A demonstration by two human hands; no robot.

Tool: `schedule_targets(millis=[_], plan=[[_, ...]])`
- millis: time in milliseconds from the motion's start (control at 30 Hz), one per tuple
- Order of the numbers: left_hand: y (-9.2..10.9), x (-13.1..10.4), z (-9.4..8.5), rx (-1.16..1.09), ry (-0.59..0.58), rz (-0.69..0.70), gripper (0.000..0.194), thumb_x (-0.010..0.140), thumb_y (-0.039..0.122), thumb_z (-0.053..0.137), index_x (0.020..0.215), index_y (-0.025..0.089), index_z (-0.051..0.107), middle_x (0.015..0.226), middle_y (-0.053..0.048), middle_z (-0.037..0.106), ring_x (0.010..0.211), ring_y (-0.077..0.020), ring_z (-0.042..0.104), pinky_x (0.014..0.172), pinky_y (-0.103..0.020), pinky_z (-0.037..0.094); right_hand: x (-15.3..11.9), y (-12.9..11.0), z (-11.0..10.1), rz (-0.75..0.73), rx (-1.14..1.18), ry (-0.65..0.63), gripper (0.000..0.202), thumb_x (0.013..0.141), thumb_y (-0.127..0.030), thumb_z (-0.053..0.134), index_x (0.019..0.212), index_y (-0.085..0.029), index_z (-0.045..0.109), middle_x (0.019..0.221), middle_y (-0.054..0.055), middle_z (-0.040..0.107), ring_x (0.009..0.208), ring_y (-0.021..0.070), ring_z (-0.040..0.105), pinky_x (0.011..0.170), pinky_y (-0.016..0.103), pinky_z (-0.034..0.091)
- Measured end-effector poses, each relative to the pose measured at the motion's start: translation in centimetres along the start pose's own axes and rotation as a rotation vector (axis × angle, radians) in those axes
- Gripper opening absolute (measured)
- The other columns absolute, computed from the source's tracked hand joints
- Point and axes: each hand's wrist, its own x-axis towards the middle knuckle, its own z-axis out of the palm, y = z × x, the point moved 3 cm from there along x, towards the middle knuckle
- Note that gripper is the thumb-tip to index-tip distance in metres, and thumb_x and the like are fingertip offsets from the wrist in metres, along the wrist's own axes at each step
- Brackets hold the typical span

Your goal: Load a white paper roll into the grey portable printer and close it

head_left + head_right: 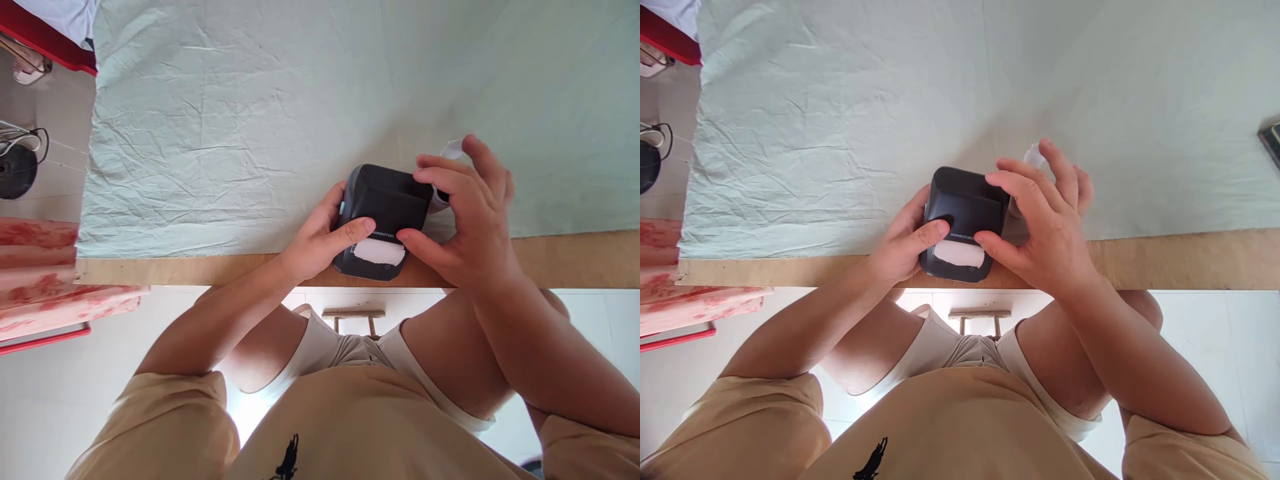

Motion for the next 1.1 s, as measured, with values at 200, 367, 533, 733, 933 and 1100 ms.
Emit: schedule_targets(millis=[200, 367, 533, 733, 933, 1100], plan=[[0.3, 0.1, 0.6, -0.082, 0.037, 0.016, 0.070, 0.102, 0.088, 0.096, 0.140, 0.029, 0.085, 0.151, -0.011, 0.092, 0.158, -0.0451, 0.085, 0.123, -0.053, 0.075, -0.2, 0.6, -0.4, -0.084, 0.074, 0.034, 0.069, 0.117, -0.063, 0.076, 0.179, -0.036, 0.063, 0.168, 0.016, 0.084, 0.177, 0.0568, 0.066, 0.131, 0.071, 0.056], [0.6, 0.6, 1.0, -0.216, 0.107, -0.057, 0.051, 0.105, 0.071, 0.097, 0.128, 0.027, 0.085, 0.142, -0.010, 0.096, 0.167, -0.0466, 0.082, 0.134, -0.060, 0.075, -0.5, 1.0, -0.6, -0.076, 0.061, 0.007, 0.064, 0.119, -0.051, 0.066, 0.181, -0.036, 0.063, 0.172, 0.015, 0.083, 0.181, 0.0540, 0.063, 0.131, 0.071, 0.056], [1.2, 0.6, 1.4, -0.242, 0.131, -0.076, 0.038, 0.104, 0.054, 0.099, 0.119, 0.024, 0.082, 0.131, -0.010, 0.097, 0.162, -0.0446, 0.086, 0.132, -0.058, 0.077, -0.5, 0.8, -0.1, -0.073, 0.039, 0.049, 0.063, 0.120, -0.053, 0.062, 0.180, -0.033, 0.062, 0.165, 0.015, 0.087, 0.177, 0.0537, 0.068, 0.125, 0.070, 0.058], [1.5, 0.5, 1.7, -0.249, 0.149, -0.050, 0.036, 0.104, 0.053, 0.102, 0.112, 0.025, 0.082, 0.120, -0.009, 0.095, 0.147, -0.0406, 0.091, 0.123, -0.051, 0.079, -0.4, 1.2, -0.9, -0.127, 0.083, -0.025, 0.065, 0.121, -0.050, 0.063, 0.185, -0.037, 0.054, 0.175, 0.015, 0.083, 0.182, 0.0521, 0.066, 0.127, 0.067, 0.059], [1.6, 0.7, 1.9, -0.247, 0.187, -0.068, 0.035, 0.105, 0.052, 0.103, 0.103, 0.025, 0.081, 0.101, -0.006, 0.088, 0.133, -0.0361, 0.091, 0.113, -0.044, 0.078, -0.4, -0.2, 0.1, -0.091, 0.027, 0.095, 0.078, 0.119, -0.077, 0.064, 0.183, -0.033, 0.053, 0.167, 0.017, 0.086, 0.172, 0.0557, 0.073, 0.131, 0.074, 0.055], [1.2, 0.8, 1.7, -0.257, 0.174, -0.064, 0.037, 0.107, 0.059, 0.098, 0.114, 0.026, 0.083, 0.126, -0.008, 0.096, 0.158, -0.0406, 0.086, 0.130, -0.052, 0.076, -0.1, 0.3, -0.8, -0.073, 0.044, 0.047, 0.078, 0.114, -0.078, 0.077, 0.180, -0.039, 0.061, 0.164, 0.014, 0.083, 0.168, 0.0508, 0.073, 0.130, 0.069, 0.060]])
